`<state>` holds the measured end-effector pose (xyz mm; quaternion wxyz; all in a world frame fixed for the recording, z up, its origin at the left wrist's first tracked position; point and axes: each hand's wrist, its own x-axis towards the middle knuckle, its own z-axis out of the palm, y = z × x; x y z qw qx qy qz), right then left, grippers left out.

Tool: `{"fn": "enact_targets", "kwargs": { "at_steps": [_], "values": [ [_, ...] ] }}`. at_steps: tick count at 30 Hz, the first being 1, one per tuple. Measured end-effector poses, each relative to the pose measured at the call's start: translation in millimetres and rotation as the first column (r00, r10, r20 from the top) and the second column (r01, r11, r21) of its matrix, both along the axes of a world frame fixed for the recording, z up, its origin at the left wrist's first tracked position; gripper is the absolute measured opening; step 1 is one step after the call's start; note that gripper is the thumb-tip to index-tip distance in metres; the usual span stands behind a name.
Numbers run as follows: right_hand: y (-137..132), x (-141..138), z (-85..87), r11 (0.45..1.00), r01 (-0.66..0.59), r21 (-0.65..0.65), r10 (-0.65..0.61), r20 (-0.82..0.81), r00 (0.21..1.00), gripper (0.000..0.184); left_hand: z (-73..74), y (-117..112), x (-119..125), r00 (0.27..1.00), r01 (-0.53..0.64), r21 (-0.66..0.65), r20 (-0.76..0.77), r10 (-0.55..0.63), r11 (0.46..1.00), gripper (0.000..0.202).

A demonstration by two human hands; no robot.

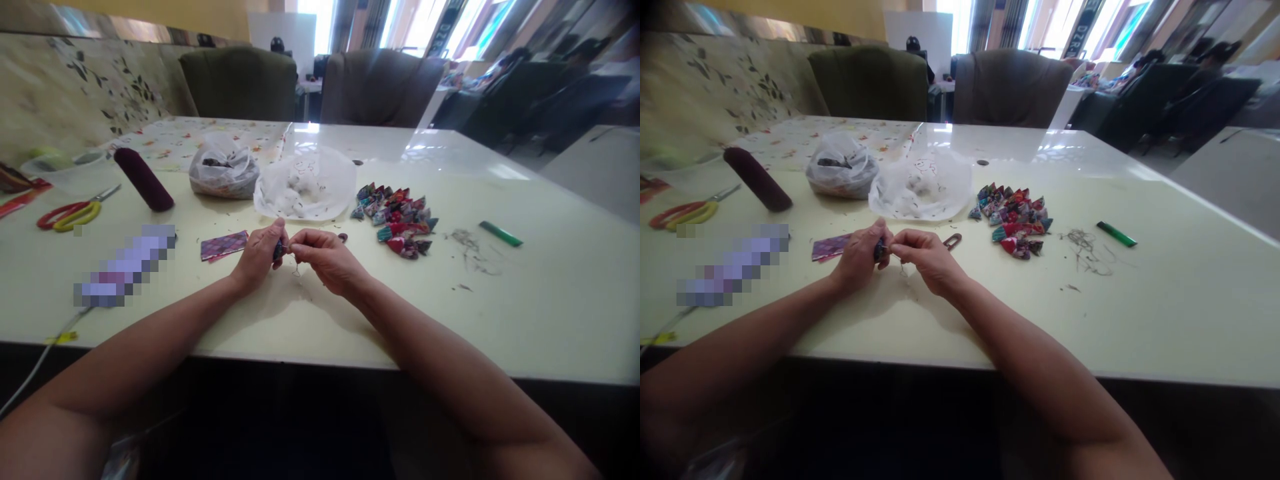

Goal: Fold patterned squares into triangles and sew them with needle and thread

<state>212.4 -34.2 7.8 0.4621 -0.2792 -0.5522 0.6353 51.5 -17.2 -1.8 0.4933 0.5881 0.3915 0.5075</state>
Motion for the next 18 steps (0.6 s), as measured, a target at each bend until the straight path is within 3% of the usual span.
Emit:
{"fn": "enact_targets", "kwargs": {
  "at_steps": [5, 9, 18],
  "values": [
    [2.4, 2.8, 2.9, 0.99, 0.124, 0.073, -0.131, 0.105, 0.986, 0.018, -0.6, 1.3, 1.1, 0.994, 0.03, -0.171, 0.105, -0.012, 0.985, 0.051],
    [8.4, 8.2, 4.3, 0.966, 0.243, 0.084, -0.252, 0.112, 0.961, 0.019, 4.0, 3.1, 3.1, 0.965, 0.117, -0.382, 0.261, -0.014, 0.917, 0.05],
    [30.2, 24.9, -4.1, 0.909, 0.416, 0.001, -0.416, 0.016, 0.909, 0.025, 10.5, 7.5, 1.8, 0.888, 0.27, -0.522, 0.46, 0.0, 0.809, 0.046]
  ]
}}
